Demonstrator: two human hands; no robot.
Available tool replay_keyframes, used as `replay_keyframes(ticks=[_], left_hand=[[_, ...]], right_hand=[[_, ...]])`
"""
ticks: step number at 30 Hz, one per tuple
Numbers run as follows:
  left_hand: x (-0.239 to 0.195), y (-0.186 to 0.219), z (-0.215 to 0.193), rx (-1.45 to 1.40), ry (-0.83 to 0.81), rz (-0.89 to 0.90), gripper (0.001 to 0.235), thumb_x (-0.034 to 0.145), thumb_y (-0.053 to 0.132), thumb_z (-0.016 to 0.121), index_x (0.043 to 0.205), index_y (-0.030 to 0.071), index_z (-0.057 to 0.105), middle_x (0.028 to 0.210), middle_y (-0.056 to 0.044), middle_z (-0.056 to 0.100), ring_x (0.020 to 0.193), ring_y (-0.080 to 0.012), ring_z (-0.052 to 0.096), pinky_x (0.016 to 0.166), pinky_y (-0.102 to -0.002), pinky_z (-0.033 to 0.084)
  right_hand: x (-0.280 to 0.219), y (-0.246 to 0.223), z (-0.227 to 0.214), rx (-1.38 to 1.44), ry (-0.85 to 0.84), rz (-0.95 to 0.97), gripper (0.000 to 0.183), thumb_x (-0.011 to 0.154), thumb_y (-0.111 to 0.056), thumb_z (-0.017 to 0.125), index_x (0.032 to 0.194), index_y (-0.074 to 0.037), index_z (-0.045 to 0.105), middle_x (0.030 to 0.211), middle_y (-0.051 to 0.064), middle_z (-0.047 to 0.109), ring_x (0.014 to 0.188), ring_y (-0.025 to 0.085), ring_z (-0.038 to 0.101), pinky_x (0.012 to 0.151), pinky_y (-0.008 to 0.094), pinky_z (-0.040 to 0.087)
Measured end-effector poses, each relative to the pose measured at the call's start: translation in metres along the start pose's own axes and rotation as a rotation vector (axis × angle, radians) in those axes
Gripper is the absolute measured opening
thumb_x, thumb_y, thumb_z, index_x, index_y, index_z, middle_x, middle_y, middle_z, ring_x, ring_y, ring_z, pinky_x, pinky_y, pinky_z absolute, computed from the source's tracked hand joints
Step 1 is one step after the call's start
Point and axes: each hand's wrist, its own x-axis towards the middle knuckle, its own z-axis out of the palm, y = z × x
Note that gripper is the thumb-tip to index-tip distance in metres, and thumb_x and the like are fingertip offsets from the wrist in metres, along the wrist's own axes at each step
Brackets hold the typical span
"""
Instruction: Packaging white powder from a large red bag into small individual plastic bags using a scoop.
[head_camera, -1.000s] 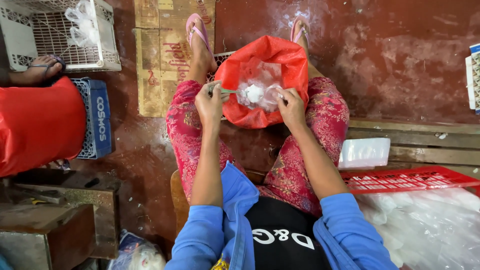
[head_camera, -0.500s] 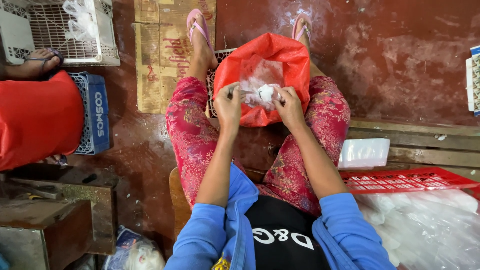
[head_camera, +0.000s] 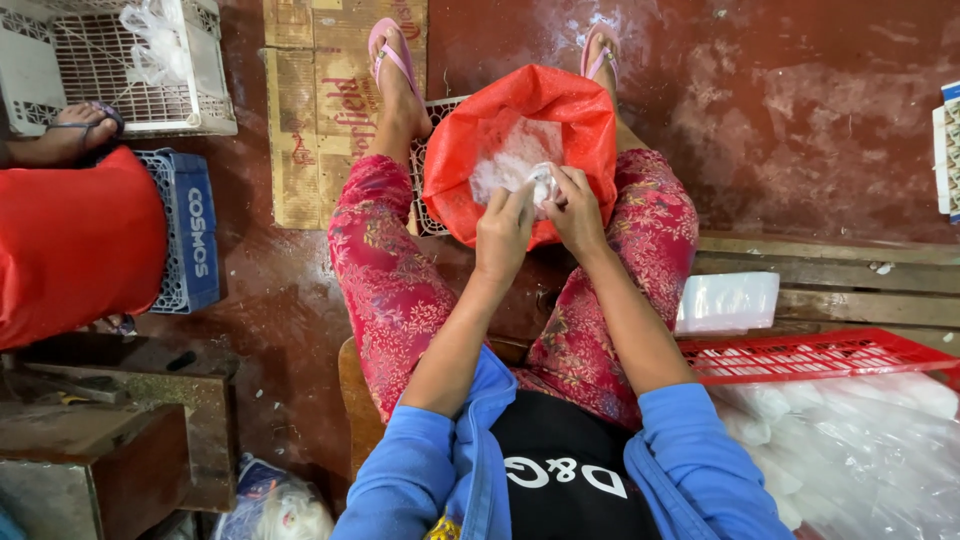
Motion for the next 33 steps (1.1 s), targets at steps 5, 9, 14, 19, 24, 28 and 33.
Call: replay_keyframes(ticks=[5,9,14,19,24,28,33], left_hand=[[0.004,0.001,-0.001,-0.011,-0.065,0.144,0.015,0.096,0.012,0.067,0.109,0.015,0.074,0.089,0.003,0.061,0.083,-0.0167,0.073,0.074,-0.025,0.063],[0.011,0.005,-0.01,-0.1,-0.04,0.12,0.016,0.093,0.006,0.069,0.107,0.013,0.075,0.086,0.001,0.061,0.078,-0.0202,0.071,0.072,-0.029,0.061],[0.007,-0.033,0.002,-0.114,0.092,0.034,0.018,0.094,0.006,0.068,0.109,0.012,0.076,0.082,-0.001,0.055,0.074,-0.0238,0.068,0.067,-0.033,0.059],[0.034,-0.03,-0.019,-0.084,0.101,-0.03,0.019,0.095,0.005,0.069,0.112,0.012,0.076,0.084,-0.001,0.058,0.076,-0.0218,0.069,0.071,-0.031,0.06],[0.027,-0.061,0.019,-0.038,0.022,-0.148,0.013,0.098,0.012,0.068,0.107,0.01,0.076,0.088,-0.006,0.067,0.083,-0.0263,0.073,0.074,-0.032,0.061],[0.025,-0.077,0.044,0.007,-0.049,-0.275,0.013,0.096,0.012,0.067,0.105,0.008,0.075,0.084,-0.011,0.071,0.082,-0.0325,0.074,0.074,-0.041,0.061],[0.016,-0.103,0.092,0.025,-0.232,-0.805,0.016,0.094,0.019,0.065,0.101,0.016,0.079,0.087,-0.014,0.077,0.095,-0.0373,0.073,0.088,-0.049,0.059]], right_hand=[[0.001,0.008,0.0,0.067,0.039,-0.015,0.072,0.08,0.004,0.078,0.148,-0.004,0.056,0.13,0.016,0.059,0.084,0.026,0.071,0.071,0.032,0.063],[0.002,0.019,0.001,0.035,0.09,0.0,0.073,0.076,0.002,0.079,0.146,-0.007,0.06,0.13,0.014,0.059,0.092,0.028,0.072,0.069,0.031,0.063],[0.003,0.028,-0.004,0.134,0.115,0.031,0.07,0.081,0.003,0.074,0.148,-0.003,0.056,0.133,0.02,0.057,0.085,0.031,0.07,0.069,0.033,0.063],[0.001,0.011,-0.014,0.061,0.136,0.038,0.069,0.08,0.006,0.072,0.146,0.001,0.056,0.134,0.02,0.057,0.085,0.028,0.071,0.071,0.032,0.064],[-0.002,0.002,-0.019,0.018,0.119,0.03,0.067,0.082,0.007,0.073,0.146,0.0,0.056,0.134,0.019,0.057,0.084,0.026,0.07,0.074,0.034,0.062],[-0.002,-0.001,-0.024,0.033,0.102,0.069,0.067,0.083,0.007,0.071,0.148,0.0,0.055,0.136,0.02,0.055,0.086,0.028,0.071,0.076,0.035,0.062],[0.002,-0.002,-0.03,0.026,0.085,0.08,0.068,0.082,0.007,0.073,0.147,-0.003,0.056,0.133,0.018,0.056,0.086,0.029,0.07,0.075,0.036,0.061]])
